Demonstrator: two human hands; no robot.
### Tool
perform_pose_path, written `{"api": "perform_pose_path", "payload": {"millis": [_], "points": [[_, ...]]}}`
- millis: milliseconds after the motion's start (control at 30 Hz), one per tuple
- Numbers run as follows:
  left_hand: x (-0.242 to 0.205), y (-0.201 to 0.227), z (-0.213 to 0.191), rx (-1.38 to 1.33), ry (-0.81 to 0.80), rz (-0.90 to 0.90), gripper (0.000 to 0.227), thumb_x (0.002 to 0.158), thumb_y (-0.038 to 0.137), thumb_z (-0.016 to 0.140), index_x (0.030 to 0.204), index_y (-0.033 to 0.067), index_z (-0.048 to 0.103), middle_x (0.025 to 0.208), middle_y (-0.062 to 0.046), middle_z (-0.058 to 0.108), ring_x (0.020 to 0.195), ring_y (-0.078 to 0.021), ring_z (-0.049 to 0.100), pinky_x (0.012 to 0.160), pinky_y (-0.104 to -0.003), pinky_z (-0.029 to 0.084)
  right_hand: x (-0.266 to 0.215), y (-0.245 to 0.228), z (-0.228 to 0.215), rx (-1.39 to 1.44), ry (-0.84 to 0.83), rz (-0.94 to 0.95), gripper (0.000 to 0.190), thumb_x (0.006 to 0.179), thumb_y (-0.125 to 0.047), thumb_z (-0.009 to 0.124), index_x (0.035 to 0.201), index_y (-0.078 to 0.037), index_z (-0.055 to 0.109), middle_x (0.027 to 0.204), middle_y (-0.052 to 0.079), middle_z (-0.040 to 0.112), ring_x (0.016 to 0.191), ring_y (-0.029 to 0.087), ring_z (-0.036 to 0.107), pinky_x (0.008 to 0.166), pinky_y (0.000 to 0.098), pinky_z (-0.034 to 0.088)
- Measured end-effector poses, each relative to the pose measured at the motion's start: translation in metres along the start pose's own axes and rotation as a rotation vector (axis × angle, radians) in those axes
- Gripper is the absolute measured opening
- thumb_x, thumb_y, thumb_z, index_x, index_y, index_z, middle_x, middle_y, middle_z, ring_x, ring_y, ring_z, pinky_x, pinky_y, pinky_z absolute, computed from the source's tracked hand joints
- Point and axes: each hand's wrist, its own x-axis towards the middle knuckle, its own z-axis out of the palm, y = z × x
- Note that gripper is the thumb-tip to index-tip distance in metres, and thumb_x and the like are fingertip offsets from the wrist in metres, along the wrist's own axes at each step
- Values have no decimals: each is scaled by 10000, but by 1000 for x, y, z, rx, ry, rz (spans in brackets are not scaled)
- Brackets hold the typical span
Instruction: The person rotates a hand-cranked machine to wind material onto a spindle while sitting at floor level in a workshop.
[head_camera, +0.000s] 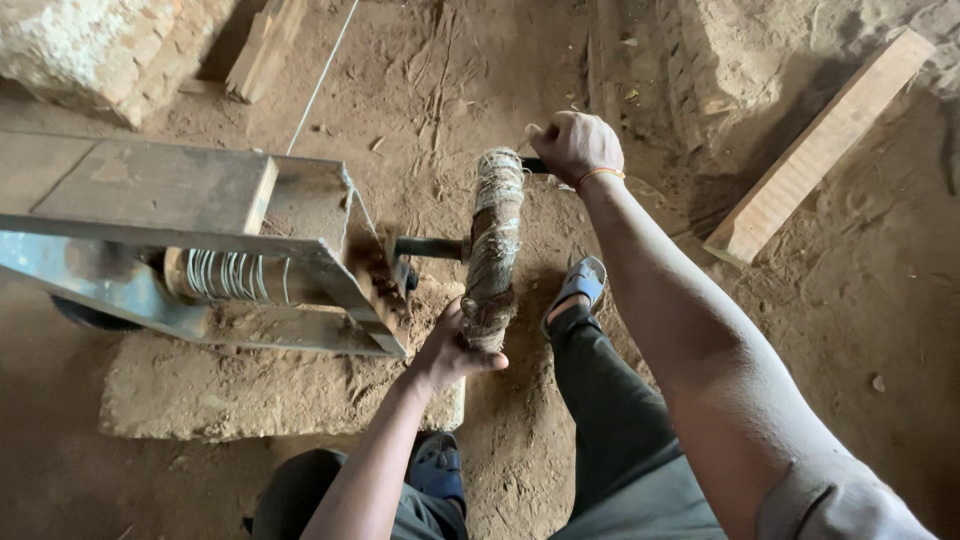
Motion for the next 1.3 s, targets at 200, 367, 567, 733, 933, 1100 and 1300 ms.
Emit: {"api": "perform_pose_path", "payload": {"millis": [200, 367, 567, 733, 933, 1100, 1300], "points": [[4, -2, -3, -296, 0, -103, 1552, 444, 951, 744, 1569, 18, 224, 1592, -210, 406, 1500, -335, 354, 1262, -483, 257, -1, -4, -1, -18, 48, -34, 446, 902, -545, 684, 766, -130, 773, 809, 152, 730, 813, 368, 701, 765, 476, 537], [-2, -24, 8, -337, 73, -99, 1491, 476, 900, 771, 1567, 20, 263, 1542, -202, 475, 1454, -324, 425, 1225, -474, 313, -5, -4, 1, -65, 118, 1, 485, 934, -555, 643, 770, -110, 747, 796, 167, 722, 788, 373, 702, 750, 479, 539], [-3, -21, 23, -446, 164, 20, 1185, 631, 748, 866, 1441, -16, 461, 1149, -95, 659, 1048, -198, 634, 953, -366, 572, -26, 1, 20, -160, 333, -51, 473, 1026, -492, 553, 788, -111, 701, 845, 134, 717, 858, 339, 680, 861, 513, 454], [-5, -3, 17, -454, 137, 65, 991, 697, 644, 893, 1352, 22, 484, 1039, -38, 673, 940, -139, 650, 871, -285, 585, -44, 10, 23, -209, 406, -280, 423, 1038, -484, 559, 851, -130, 698, 917, 103, 697, 927, 337, 643, 927, 529, 395], [-3, 3, 19, -485, 118, 117, 834, 776, 593, 854, 1310, 39, 529, 944, 3, 644, 821, -92, 595, 745, -218, 537, -38, 10, 28, -231, 357, -248, 427, 1039, -476, 566, 795, -156, 710, 873, 85, 714, 889, 324, 653, 898, 518, 401], [-4, -1, 21, -387, 176, -26, 709, 827, 673, 760, 1109, 44, 593, 888, 8, 635, 801, -120, 591, 715, -264, 530, -25, 18, 41, -233, 273, -234, 474, 1036, -481, 542, 729, -165, 716, 809, 82, 730, 804, 321, 672, 817, 498, 417], [0, 0, 20, -157, 254, -204, 711, 839, 762, 651, 1007, 71, 679, 877, -30, 682, 852, -160, 640, 786, -340, 539, -13, 26, 54, -256, 128, -199, 487, 1046, -479, 504, 744, -182, 743, 742, 118, 721, 731, 344, 685, 768, 494, 444]]}}
